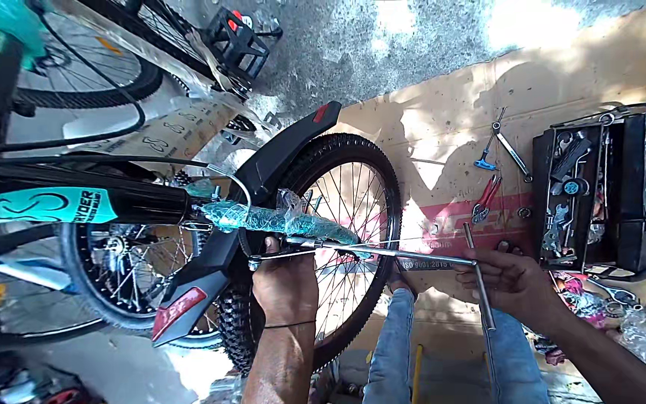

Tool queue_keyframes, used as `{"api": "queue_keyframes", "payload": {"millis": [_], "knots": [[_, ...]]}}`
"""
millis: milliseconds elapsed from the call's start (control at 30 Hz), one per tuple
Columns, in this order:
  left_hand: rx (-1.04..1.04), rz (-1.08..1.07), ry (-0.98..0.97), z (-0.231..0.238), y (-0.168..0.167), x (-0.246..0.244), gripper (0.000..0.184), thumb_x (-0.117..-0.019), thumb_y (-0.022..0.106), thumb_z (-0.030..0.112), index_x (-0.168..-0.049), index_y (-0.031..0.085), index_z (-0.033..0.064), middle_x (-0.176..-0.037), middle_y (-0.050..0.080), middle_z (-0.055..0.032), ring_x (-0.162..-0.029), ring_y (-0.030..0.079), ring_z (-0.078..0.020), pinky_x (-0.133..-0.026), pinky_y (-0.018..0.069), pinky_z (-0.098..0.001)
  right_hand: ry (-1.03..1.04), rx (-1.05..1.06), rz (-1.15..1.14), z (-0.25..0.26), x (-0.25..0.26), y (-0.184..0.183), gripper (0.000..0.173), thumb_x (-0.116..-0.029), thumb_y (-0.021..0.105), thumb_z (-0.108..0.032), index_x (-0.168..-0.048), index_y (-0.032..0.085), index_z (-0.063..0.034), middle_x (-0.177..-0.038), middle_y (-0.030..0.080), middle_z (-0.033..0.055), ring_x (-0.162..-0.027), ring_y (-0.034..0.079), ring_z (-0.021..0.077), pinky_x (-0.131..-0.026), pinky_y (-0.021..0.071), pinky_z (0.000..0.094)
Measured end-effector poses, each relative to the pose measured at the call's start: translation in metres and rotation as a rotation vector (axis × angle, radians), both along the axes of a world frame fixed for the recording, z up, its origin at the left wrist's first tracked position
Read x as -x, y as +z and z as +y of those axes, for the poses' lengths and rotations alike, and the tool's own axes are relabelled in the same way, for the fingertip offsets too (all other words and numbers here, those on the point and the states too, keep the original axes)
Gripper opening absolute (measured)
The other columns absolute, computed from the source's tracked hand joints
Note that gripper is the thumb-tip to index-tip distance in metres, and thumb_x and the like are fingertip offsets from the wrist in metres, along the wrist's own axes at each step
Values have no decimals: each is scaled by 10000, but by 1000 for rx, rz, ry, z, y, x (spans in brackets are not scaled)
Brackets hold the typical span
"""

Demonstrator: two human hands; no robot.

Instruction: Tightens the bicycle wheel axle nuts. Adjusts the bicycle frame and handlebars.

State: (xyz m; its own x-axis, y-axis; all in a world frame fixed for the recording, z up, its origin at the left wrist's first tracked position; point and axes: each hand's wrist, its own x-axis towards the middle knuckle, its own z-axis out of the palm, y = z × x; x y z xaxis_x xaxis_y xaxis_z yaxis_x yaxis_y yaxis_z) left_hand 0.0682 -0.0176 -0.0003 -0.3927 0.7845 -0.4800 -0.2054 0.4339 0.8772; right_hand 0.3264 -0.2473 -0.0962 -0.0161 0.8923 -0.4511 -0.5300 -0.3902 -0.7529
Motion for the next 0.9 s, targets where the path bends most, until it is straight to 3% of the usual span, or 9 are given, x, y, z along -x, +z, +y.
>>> {"api": "queue_keyframes", "payload": {"millis": [33, 100, 267, 400, 567, 667, 800, 867, 900], "knots": [[0, 1, -2, 0, 0, 0, 252, -1105, 364, 265, -1239, 513, 111, -1146, 653, -76, -1084, 669, -224, -981, 549, -468, 56, -102, -224, -1, 0, -3, 642, -840, 854, -190, -1432, 609, -155, -1211, 738, 74, -1029, 747, 222, -896, 646, 369], [1, -6, -8, 0, 0, -1, 272, -1109, 347, 271, -1262, 506, 111, -1168, 648, -79, -1099, 665, -229, -989, 545, -467, 155, -311, -795, -1, -3, -10, 572, -962, 667, -509, -1420, 607, -172, -1055, 749, -58, -879, 713, 41, -773, 625, 266], [-98, -165, -133, -12, -4, 13, 329, -1098, 260, 262, -1164, 550, 121, -1118, 673, -69, -1102, 664, -227, -1034, 514, -464, 115, -510, -1293, 11, -11, 0, 359, -1010, 584, -341, -1263, 713, -122, -852, 727, 13, -734, 672, 134, -669, 555, 312], [-171, -251, -205, -18, -12, 24, 296, -966, 338, 227, -970, 621, 140, -1062, 699, -72, -1080, 669, -242, -1024, 499, -501, 169, -644, -1367, 16, -24, 32, 285, -1018, 621, -304, -1184, 730, -99, -865, 746, 6, -823, 720, 136, -798, 596, 299], [-57, -252, -165, -12, -7, 21, 538, -1079, 162, 460, -1241, 562, 139, -1228, 661, -79, -1183, 637, -257, -1048, 486, -522, 219, -606, -1344, 17, -28, 40, 275, -1013, 606, -285, -1196, 732, -122, -832, 732, -14, -774, 702, 116, -746, 587, 296], [8, -206, -139, -8, -6, 15, 444, -1103, 211, 408, -1232, 553, 157, -1184, 674, -56, -1135, 660, -232, -1006, 523, -485, 129, -271, -914, 12, -19, 29, 385, -951, 518, -193, -1296, 685, -163, -861, 726, -80, -711, 677, 22, -618, 602, 260], [-8, -129, -126, -6, -6, 12, 360, -1114, 261, 336, -1287, 511, 143, -1201, 654, -81, -1126, 662, -241, -1012, 530, -486, -59, -44, -318, 12, -8, 21, 387, -1088, 463, -381, -1207, 728, -125, -958, 766, 76, -769, 755, 215, -679, 664, 377], [-15, -100, -103, -6, -6, 9, 334, -1113, 273, 324, -1248, 516, 138, -1153, 658, -77, -1069, 675, -230, -980, 546, -464, -160, 107, -223, 19, 1, 25, 203, -1032, 611, -223, -1138, 697, -72, -904, 761, 139, -702, 752, 277, -618, 660, 393], [-17, -95, -99, -5, -6, 7, 321, -1112, 276, 316, -1240, 512, 140, -1150, 654, -70, -1072, 671, -219, -986, 542, -450, -175, 187, -178, 24, 3, 27, 237, -996, 654, -129, -1226, 608, -91, -898, 757, 149, -697, 753, 296, -615, 658, 398]]}}
